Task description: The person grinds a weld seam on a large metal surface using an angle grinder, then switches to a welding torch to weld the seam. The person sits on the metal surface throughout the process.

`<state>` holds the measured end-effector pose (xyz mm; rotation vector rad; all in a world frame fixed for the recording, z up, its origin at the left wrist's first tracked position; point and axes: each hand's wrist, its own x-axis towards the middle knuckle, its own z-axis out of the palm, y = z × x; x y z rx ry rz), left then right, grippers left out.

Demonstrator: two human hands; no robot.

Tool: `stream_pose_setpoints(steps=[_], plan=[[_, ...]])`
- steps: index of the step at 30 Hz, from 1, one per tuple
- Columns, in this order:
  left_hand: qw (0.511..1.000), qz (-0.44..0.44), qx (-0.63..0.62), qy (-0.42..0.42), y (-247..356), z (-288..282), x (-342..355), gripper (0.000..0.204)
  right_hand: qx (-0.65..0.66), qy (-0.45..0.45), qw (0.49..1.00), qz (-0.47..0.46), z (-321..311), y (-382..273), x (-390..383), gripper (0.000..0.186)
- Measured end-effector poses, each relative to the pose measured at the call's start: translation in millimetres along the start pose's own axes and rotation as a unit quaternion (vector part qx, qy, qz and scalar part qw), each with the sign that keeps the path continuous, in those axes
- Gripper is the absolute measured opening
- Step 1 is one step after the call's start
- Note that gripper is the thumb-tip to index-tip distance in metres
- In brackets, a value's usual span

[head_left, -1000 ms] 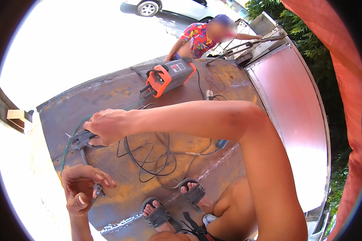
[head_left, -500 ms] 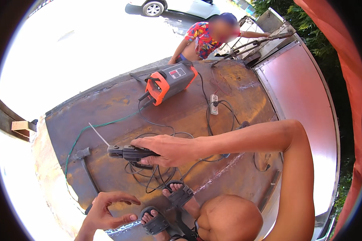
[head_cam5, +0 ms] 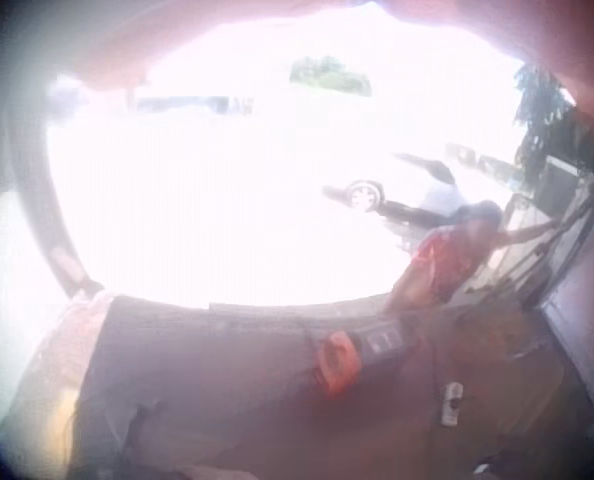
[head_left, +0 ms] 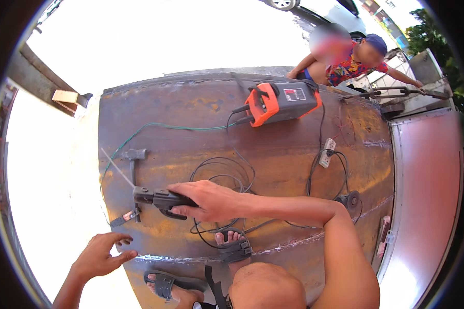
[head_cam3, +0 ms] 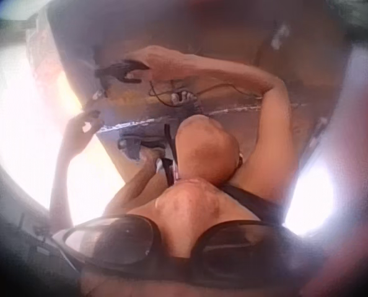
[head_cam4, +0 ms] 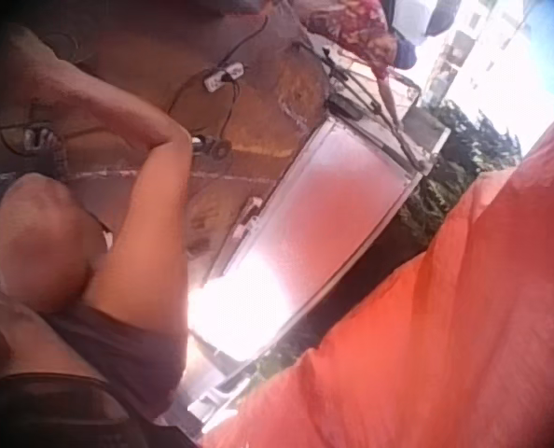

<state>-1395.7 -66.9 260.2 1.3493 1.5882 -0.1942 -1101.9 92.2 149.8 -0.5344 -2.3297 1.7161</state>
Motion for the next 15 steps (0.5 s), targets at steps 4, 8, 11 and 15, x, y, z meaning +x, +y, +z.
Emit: stream_pose_setpoints(steps=[4, 8, 11, 15], plan=[[0.987, -0.004, -0.159, 0.02, -9.7, 27.0, 63.2, 0.068, 0.011, 0.03, 0.998, 0.05, -4.8, 6.3, -10.8, 0.051], [0.918, 0.025, -0.387, 0.086, -27.6, 92.0, 99.1, 0.057, -0.058, 0.039, 0.996, 0.058, -6.2, 4.0, -12.1, 0.054], [0.846, 0.069, -0.51, 0.136, -15.4, 132.9, 111.7, 0.054, -0.103, 0.058, 0.993, 0.027, -18.1, 3.5, -14.3, 0.052], [0.729, 0.107, -0.655, 0.168, 9.0, 161.6, 131.1, 0.053, -0.15, 0.075, 0.983, 0.075, -18.7, -2.9, -21.1, 0.051]])
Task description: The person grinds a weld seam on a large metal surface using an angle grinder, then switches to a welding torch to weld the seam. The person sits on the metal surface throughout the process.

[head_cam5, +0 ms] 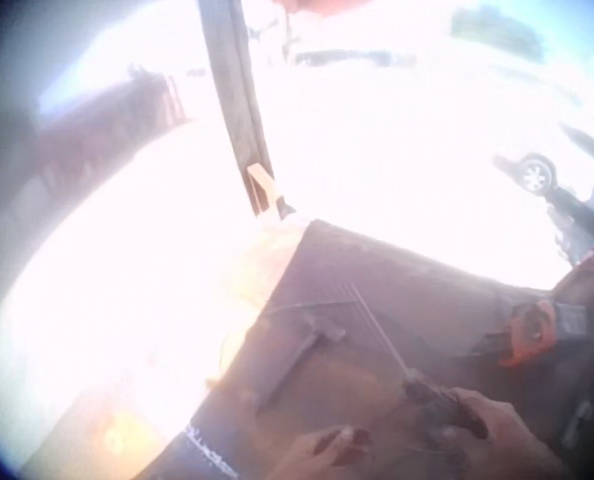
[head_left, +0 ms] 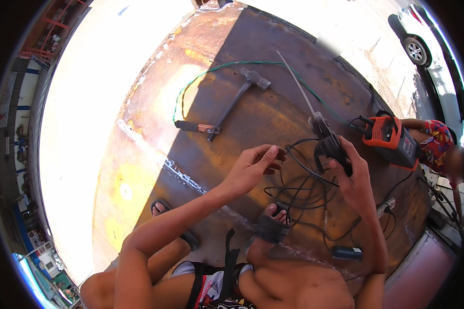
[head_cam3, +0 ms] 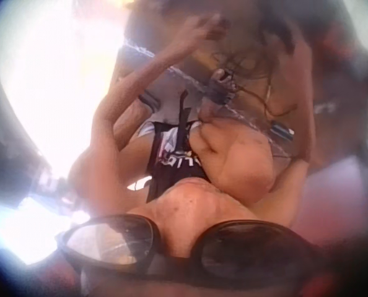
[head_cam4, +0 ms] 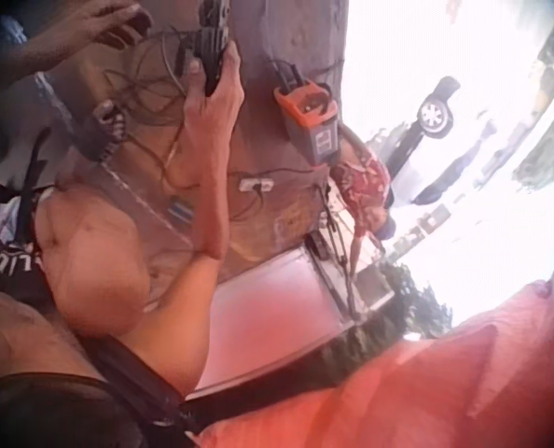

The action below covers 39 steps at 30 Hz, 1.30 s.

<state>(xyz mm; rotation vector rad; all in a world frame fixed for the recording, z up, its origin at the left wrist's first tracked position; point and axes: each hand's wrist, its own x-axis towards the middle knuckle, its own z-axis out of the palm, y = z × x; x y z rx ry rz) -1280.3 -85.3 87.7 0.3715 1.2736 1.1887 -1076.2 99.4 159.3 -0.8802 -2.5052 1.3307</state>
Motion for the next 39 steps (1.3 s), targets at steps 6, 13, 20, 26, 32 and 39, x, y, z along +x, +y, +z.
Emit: stream_pose_setpoints(steps=[6, 13, 20, 26, 32, 39], plan=[[0.973, 0.034, -0.21, 0.092, 0.7, 24.2, 3.1, 0.054, 0.05, 0.039, 0.997, 0.04, 53.7, -8.0, -5.1, 0.053], [0.966, 0.017, -0.232, 0.109, -23.1, 19.6, -15.3, 0.044, -0.028, 0.028, 0.999, -0.019, 98.5, -11.2, -9.7, 0.067], [0.979, 0.01, -0.183, 0.093, -42.0, 15.9, -16.5, 0.043, -0.062, -0.007, 0.998, -0.007, 100.2, -5.3, -12.1, 0.07], [0.975, 0.019, -0.199, 0.098, -53.4, 19.2, -10.5, 0.04, -0.039, -0.009, 0.999, 0.035, 102.4, -5.9, -10.0, 0.065], [0.973, 0.008, -0.204, 0.104, -54.0, 17.9, -10.7, 0.038, -0.053, -0.016, 0.998, 0.03, 100.8, -7.5, -7.5, 0.06], [0.967, 0.018, -0.229, 0.112, -57.6, 20.1, -9.3, 0.038, -0.063, -0.014, 0.998, 0.025, 101.7, -5.6, -8.6, 0.06]])
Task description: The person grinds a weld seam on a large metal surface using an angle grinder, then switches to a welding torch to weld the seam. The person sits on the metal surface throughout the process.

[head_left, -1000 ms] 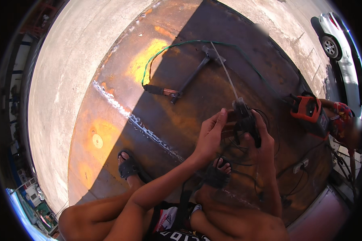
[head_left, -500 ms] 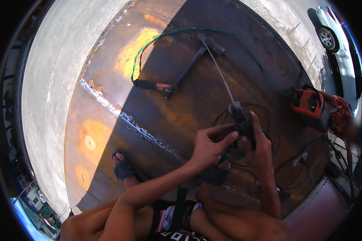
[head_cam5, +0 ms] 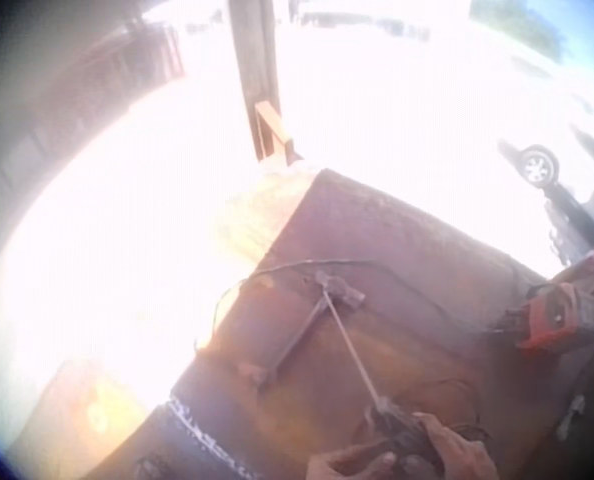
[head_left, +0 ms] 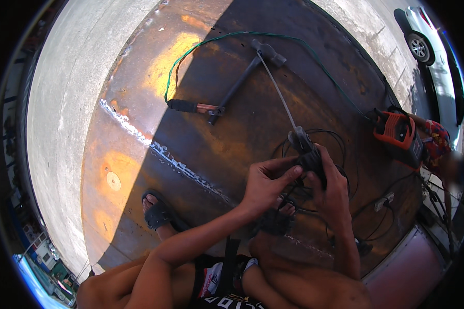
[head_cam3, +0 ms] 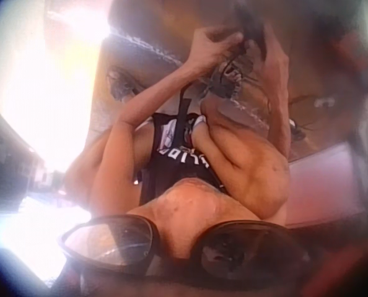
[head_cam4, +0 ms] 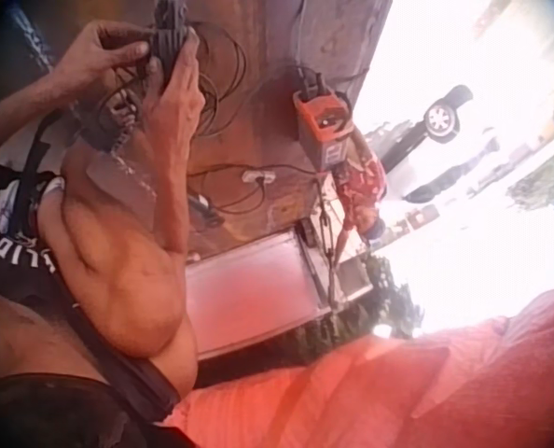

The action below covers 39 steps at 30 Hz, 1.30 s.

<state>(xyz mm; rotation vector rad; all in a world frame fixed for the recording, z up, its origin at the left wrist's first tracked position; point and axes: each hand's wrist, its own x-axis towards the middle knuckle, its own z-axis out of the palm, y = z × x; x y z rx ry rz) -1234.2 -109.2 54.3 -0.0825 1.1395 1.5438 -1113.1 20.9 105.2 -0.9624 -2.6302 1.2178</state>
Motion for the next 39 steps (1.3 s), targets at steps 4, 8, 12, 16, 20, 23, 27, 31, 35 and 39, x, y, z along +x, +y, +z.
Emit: stream_pose_setpoints(steps=[4, 8, 12, 16, 20, 23, 27, 31, 35, 39], plan=[[1.0, -0.007, 0.006, 0.002, -0.4, -0.7, 0.0, 0.038, -0.004, 0.004, 1.0, -0.008, 0.6, 1.1, -0.1, 0.061], [1.0, -0.001, -0.002, 0.002, -1.6, 0.1, 0.6, 0.038, -0.002, 0.001, 1.0, -0.005, 0.2, 1.2, 0.1, 0.061], [1.0, 0.006, -0.015, -0.009, -1.9, -0.1, 1.2, 0.039, -0.002, 0.003, 1.0, -0.002, -0.3, 0.3, 0.4, 0.061], [1.0, 0.001, -0.016, -0.008, -2.9, -0.4, 0.3, 0.038, -0.009, -0.001, 1.0, -0.001, -1.3, -0.7, -0.7, 0.06], [1.0, 0.0, -0.019, -0.01, -1.8, 0.2, -0.9, 0.037, -0.014, 0.004, 1.0, -0.009, -1.3, -1.1, -1.3, 0.06], [1.0, -0.005, -0.017, -0.009, -2.7, 0.5, -0.6, 0.037, -0.015, 0.005, 1.0, -0.007, -1.7, -0.9, -1.7, 0.06], [1.0, -0.013, -0.01, -0.006, -2.8, 0.8, -0.2, 0.038, -0.009, 0.001, 1.0, -0.001, -2.5, -1.2, -1.7, 0.06], [1.0, -0.016, -0.011, -0.004, -4.4, 0.4, -0.1, 0.039, -0.015, -0.001, 1.0, -0.001, -3.2, -0.5, -2.3, 0.06], [1.0, -0.018, -0.017, -0.008, -3.7, 0.9, 0.2, 0.039, -0.019, 0.006, 1.0, -0.009, -2.1, 1.0, -2.3, 0.061], [1.0, -0.01, -0.009, -0.011, -4.3, 0.0, 1.0, 0.04, -0.025, 0.001, 1.0, -0.006, -3.2, 0.2, -1.9, 0.061]])
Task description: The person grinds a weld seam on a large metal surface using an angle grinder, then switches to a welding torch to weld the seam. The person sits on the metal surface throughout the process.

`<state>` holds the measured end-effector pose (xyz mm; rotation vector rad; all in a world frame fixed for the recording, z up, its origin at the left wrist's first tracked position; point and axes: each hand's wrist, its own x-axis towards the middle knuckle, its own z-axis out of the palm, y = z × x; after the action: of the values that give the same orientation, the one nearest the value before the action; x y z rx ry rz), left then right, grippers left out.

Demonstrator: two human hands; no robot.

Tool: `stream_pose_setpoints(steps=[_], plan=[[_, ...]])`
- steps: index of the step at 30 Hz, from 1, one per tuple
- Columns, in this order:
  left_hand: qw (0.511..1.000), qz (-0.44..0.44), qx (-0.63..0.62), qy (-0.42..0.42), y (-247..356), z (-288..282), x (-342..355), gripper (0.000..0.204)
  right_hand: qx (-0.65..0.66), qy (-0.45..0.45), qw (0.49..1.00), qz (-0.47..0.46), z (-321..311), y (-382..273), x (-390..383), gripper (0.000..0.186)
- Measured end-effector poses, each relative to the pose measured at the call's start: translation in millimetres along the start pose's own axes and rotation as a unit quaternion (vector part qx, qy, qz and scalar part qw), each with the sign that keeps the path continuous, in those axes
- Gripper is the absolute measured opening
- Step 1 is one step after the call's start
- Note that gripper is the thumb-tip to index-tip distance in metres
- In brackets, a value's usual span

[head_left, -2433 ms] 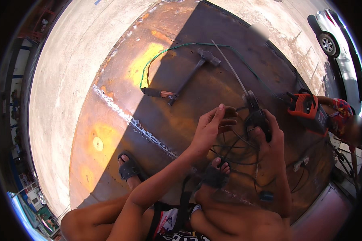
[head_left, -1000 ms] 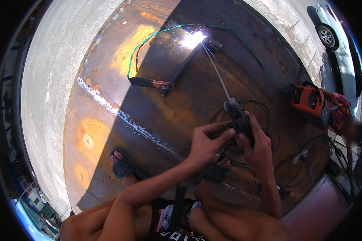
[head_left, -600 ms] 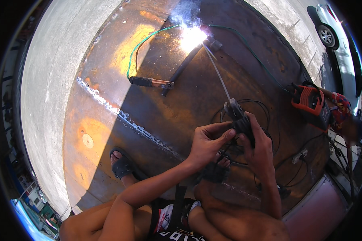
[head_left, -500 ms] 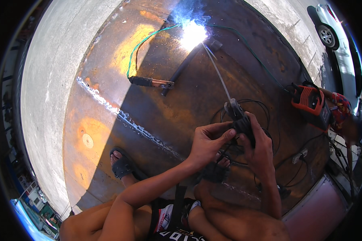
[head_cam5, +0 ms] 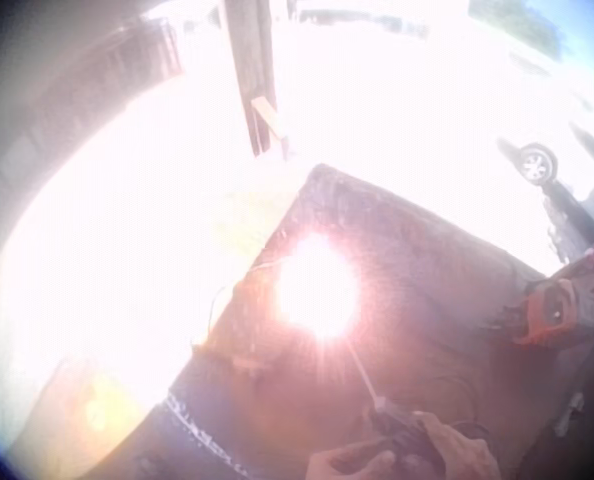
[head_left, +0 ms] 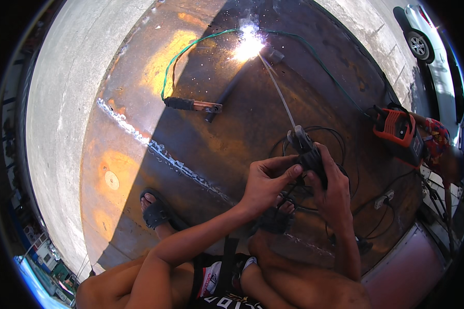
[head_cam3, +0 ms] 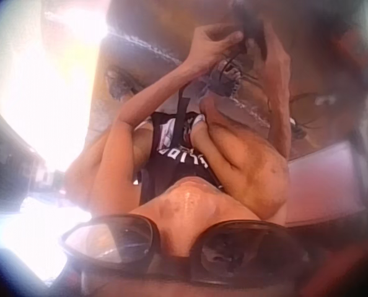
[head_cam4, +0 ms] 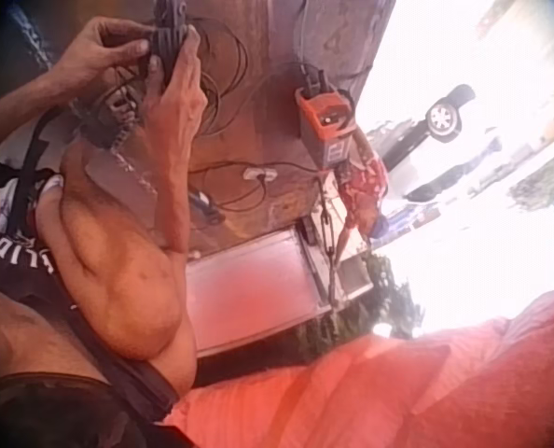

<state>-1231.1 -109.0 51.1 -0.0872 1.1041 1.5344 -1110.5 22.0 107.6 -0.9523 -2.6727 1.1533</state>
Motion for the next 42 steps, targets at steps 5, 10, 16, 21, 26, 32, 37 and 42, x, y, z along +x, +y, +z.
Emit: stream_pose_setpoints(steps=[5, 10, 16, 21, 26, 32, 37, 42], plan=[[1.0, 0.001, 0.005, -0.001, 0.7, 0.8, 0.2, 0.04, 0.0, 0.0, 1.0, 0.003, 0.0, 0.7, -0.3, 0.061], [1.0, 0.0, -0.001, -0.003, 1.0, 1.1, 0.3, 0.04, 0.008, -0.001, 1.0, 0.009, -0.4, 1.0, -0.4, 0.061], [1.0, -0.006, 0.016, 0.005, -0.5, 1.2, 1.1, 0.04, 0.007, 0.001, 1.0, 0.006, -0.6, 1.1, -0.5, 0.06], [1.0, -0.004, -0.006, 0.004, -1.5, 2.0, 1.3, 0.04, -0.002, 0.002, 1.0, 0.008, 0.0, 2.0, -0.6, 0.06], [1.0, -0.003, 0.0, 0.007, -2.6, 1.7, 1.9, 0.04, -0.005, 0.008, 1.0, -0.002, 0.1, 2.8, 0.2, 0.06], [1.0, 0.0, 0.021, -0.004, -3.3, -1.4, 2.1, 0.039, -0.006, 0.005, 1.0, 0.0, 0.2, 1.6, 0.6, 0.06], [1.0, 0.001, 0.008, -0.005, -4.3, -1.1, 2.5, 0.038, -0.003, 0.007, 1.0, 0.002, 0.7, 2.6, 0.5, 0.061], [1.0, -0.005, -0.015, 0.002, -3.8, 0.4, 3.2, 0.039, -0.004, 0.01, 1.0, -0.005, 1.1, 3.0, 0.6, 0.061]])
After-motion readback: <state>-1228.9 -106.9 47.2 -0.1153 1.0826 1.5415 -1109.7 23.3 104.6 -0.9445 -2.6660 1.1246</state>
